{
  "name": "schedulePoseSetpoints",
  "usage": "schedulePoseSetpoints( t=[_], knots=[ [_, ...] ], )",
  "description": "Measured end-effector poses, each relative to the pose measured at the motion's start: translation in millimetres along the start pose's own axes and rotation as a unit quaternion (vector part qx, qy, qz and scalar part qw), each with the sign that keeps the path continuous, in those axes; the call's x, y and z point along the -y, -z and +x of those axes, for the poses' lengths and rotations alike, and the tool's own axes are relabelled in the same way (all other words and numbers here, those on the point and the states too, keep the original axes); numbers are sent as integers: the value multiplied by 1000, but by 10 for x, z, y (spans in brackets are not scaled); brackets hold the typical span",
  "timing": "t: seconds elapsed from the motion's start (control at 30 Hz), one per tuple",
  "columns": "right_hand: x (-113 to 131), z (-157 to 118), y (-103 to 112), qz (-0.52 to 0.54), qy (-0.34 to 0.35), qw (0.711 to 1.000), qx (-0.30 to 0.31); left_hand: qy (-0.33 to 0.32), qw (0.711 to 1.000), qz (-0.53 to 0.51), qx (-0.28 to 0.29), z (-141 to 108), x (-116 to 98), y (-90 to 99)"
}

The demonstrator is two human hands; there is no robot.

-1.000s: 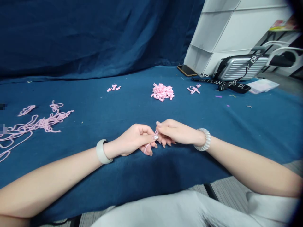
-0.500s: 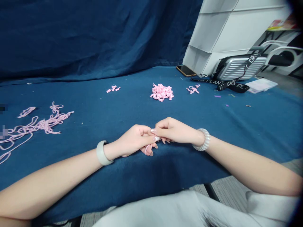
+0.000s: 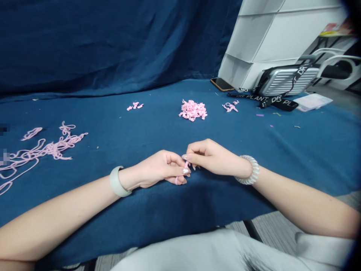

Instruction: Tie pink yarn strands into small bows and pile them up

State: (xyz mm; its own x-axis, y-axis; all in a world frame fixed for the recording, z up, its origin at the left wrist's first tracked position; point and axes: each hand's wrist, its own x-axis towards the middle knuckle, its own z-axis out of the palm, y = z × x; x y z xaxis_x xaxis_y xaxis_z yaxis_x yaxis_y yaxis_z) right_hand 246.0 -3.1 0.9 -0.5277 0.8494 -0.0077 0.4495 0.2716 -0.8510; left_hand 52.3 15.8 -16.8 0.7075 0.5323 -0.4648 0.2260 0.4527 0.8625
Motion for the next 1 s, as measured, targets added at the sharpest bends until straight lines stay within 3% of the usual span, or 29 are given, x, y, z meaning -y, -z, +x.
schedulePoseSetpoints(
  t=[0.27, 0.5, 0.7, 0.87, 0.93, 1.0],
  knots=[
    [49, -60, -69, -3, 42, 991, -123, -132, 975, 173, -48, -126, -202, -44],
    [31, -56, -51, -9, 36, 984, -176, -144, 952, 252, -95, -180, -208, -1],
    [10, -35, -24, -8, 27, 983, -183, -165, 905, 367, -140, -214, -198, 38],
    [-18, -19, -3, 4, 19, 983, -183, -214, 842, 470, -157, -250, -199, 56],
    [-35, -11, 8, 17, 13, 983, -185, -262, 792, 527, -163, -259, -189, 60],
    [-48, -1, 10, 29, 7, 983, -183, -337, 713, 593, -164, -260, -170, 61]
  ],
)
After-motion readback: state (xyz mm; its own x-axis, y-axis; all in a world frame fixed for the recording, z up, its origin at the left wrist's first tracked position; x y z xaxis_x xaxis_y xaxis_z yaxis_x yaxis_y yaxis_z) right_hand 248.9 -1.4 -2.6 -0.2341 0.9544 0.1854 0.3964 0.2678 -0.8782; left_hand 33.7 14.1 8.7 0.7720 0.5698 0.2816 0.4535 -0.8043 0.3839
